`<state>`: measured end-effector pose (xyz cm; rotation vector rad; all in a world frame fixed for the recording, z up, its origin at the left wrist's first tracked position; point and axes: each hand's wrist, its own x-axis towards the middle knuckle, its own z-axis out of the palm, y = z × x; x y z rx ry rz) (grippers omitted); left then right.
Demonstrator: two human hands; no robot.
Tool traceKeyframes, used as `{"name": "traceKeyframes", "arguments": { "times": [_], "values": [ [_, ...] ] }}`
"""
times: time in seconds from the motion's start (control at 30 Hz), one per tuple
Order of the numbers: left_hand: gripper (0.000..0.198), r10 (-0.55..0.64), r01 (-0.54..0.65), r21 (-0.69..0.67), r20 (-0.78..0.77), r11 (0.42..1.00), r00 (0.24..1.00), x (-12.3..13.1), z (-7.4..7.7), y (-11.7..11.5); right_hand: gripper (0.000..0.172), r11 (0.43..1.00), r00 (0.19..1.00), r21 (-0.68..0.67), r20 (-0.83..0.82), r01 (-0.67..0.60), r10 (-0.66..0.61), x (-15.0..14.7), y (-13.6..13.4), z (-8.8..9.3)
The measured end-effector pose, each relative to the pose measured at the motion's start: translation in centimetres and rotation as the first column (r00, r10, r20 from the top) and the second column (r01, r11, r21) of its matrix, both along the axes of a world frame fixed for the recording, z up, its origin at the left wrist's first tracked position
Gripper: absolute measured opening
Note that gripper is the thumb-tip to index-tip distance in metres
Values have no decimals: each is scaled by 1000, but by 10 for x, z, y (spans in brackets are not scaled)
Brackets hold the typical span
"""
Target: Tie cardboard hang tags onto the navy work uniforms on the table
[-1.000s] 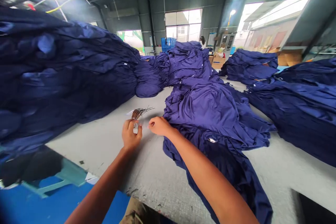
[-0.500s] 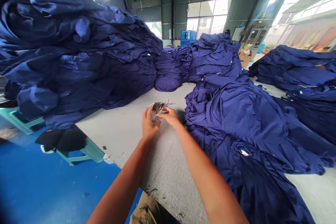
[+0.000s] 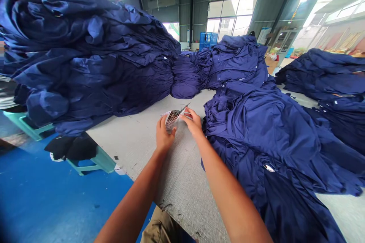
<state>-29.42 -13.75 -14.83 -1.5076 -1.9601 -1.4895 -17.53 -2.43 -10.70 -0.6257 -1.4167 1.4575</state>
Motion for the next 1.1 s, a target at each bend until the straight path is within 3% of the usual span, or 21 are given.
{"name": "traceKeyframes", "arguments": {
  "times": [0.33, 0.47, 0.6, 0.67, 0.73, 0.8, 0.83, 0.9, 0.97, 1.0, 1.03, 1.1],
  "values": [
    [76, 20, -20, 1, -51, 1000, 998, -3, 4, 2, 69, 998, 991, -34, -121, 46, -50, 51, -4, 36],
    [72, 83, -77, 63, -113, 995, 990, -1, 13, 1, 64, 998, 998, 50, -61, 28, -25, 98, -10, 58],
    [53, 137, -110, 177, -148, 978, 979, 15, 29, -2, 67, 997, 998, 55, -24, -58, 59, 158, -28, 84],
    [37, 64, -32, 219, -141, 975, 988, 35, 41, -5, 70, 992, 992, 24, 34, -120, 120, 191, -40, 93],
    [21, -159, 176, 188, -102, 966, 982, 66, 56, -6, 71, 988, 983, -9, 98, -154, 154, 225, -52, 96],
    [15, -477, 475, 68, 15, 878, 879, 105, 70, -7, 68, 987, 976, -40, 146, -158, 162, 258, -63, 93],
    [17, -619, 621, 27, 132, 783, 774, 125, 77, -7, 67, 986, 973, -60, 162, -156, 163, 273, -67, 90],
    [35, -783, 844, 16, 381, 537, 491, 166, 88, -5, 63, 984, 970, -110, 183, -144, 162, 302, -74, 82],
    [65, -810, 954, 50, 542, 296, 223, 202, 95, 1, 57, 981, 976, -160, 168, -108, 135, 326, -79, 70],
    [76, -791, 976, 62, 598, 207, 130, 217, 96, 4, 52, 979, 983, -184, 146, -86, 114, 336, -80, 64],
    [81, -762, 987, 64, 644, 146, 71, 231, 96, 9, 46, 976, 989, -207, 118, -68, 94, 345, -81, 56],
    [71, -705, 995, 27, 708, 96, 49, 253, 92, 19, 36, 968, 996, -248, 66, -43, 61, 358, -80, 39]
  ]
}}
